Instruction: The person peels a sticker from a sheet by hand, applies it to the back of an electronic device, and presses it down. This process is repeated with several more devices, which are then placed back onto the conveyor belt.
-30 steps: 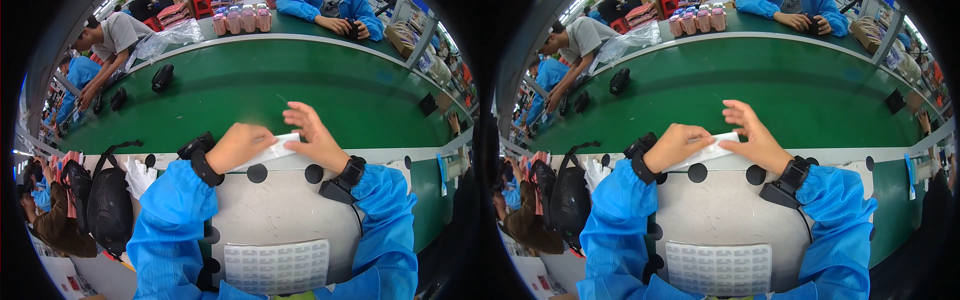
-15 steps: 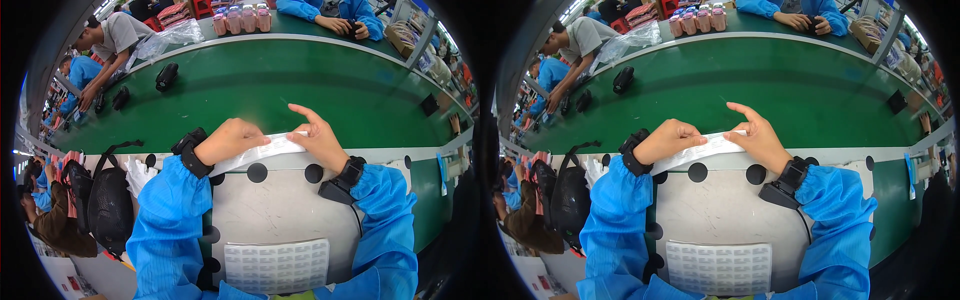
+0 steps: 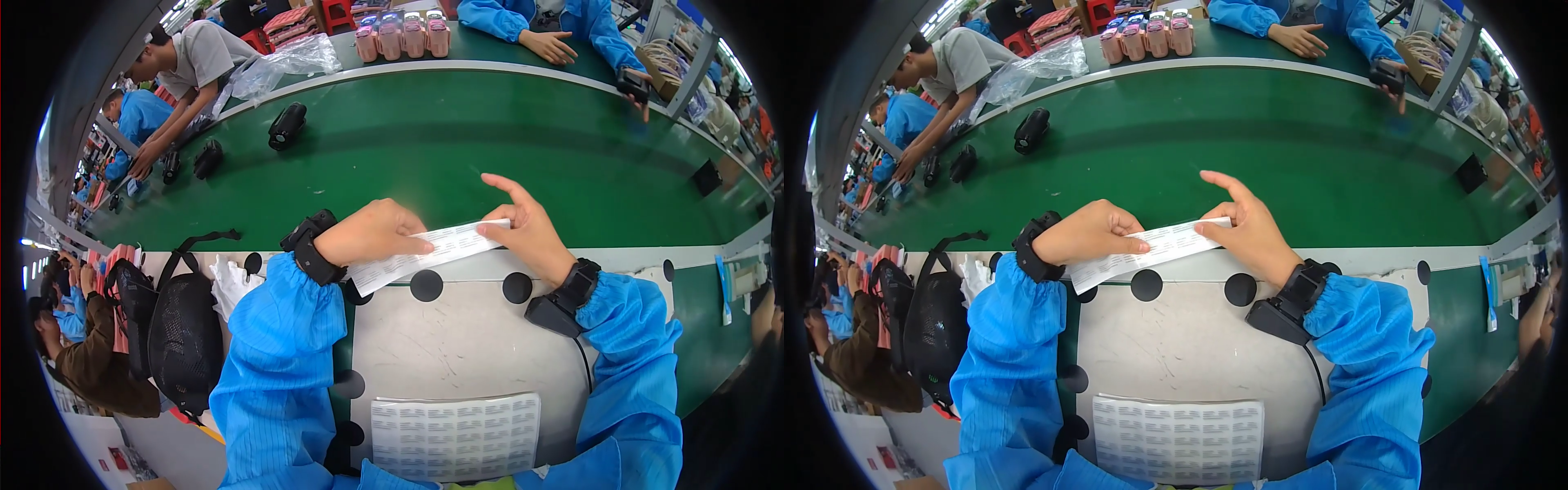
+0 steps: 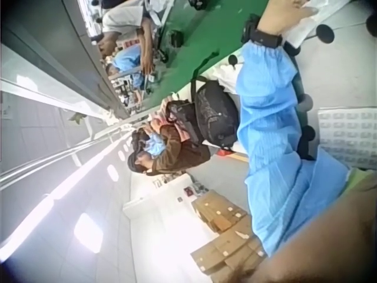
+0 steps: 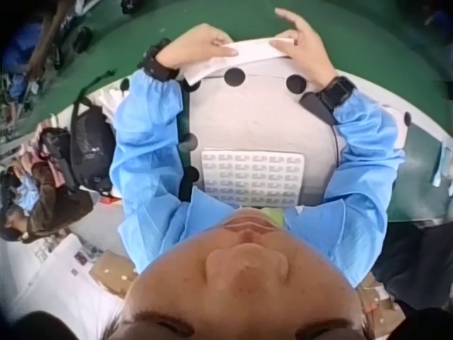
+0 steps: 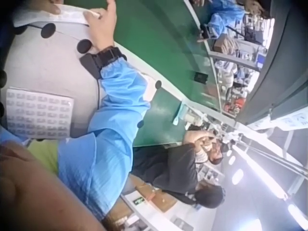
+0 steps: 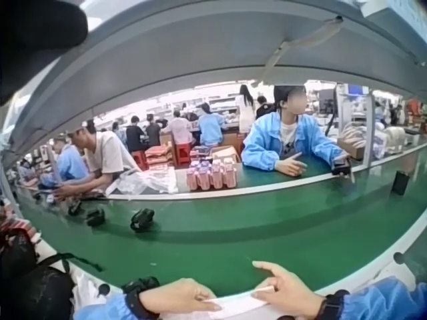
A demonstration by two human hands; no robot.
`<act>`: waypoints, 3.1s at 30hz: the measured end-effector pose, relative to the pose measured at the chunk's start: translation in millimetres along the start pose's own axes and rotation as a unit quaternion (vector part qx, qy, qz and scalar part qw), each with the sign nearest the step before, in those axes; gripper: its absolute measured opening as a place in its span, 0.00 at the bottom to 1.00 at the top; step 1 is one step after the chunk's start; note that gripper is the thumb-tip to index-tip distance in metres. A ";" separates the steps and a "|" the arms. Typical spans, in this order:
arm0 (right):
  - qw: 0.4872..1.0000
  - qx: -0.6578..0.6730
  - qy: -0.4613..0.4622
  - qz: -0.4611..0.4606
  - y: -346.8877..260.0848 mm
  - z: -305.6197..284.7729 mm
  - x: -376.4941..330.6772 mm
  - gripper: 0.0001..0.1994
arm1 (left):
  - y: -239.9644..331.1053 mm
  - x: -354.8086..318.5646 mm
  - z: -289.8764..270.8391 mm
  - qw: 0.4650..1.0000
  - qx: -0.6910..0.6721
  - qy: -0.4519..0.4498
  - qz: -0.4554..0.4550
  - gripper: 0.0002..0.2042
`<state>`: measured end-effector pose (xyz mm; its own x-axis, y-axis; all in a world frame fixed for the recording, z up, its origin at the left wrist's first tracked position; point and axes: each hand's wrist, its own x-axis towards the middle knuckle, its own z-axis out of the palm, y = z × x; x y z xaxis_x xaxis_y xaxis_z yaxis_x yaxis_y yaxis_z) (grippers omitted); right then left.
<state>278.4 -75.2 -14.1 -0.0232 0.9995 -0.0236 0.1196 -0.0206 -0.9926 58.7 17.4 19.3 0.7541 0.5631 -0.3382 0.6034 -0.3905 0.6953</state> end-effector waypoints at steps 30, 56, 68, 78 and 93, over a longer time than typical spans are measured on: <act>0.978 0.205 -0.010 0.032 -2.5 -5.8 7.5 0.04 | -200.4 61.9 -134.6 0.643 0.379 0.664 -0.039 0.33; 0.911 0.023 0.225 -0.346 -70.3 28.7 -32.9 0.22 | 90.0 -27.9 61.8 0.824 -0.492 0.193 0.207 0.22; 0.960 0.078 0.048 -0.265 -79.7 5.9 -45.4 0.07 | 80.6 -24.5 45.2 0.789 -0.557 0.199 0.167 0.23; 0.988 0.081 0.044 -0.125 -88.8 0.4 -45.8 0.05 | 76.6 -25.9 41.5 0.809 -0.534 0.154 0.190 0.28; 0.985 0.033 0.077 -0.152 -82.2 4.4 -44.9 0.05 | 78.8 -22.8 42.1 0.820 -0.514 0.175 0.183 0.30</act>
<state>265.2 -118.5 68.0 0.1030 0.9518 0.2890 0.0649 0.2835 -0.9568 100.0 -56.9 55.1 0.6058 0.7905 0.0898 -0.3196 0.1385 0.9374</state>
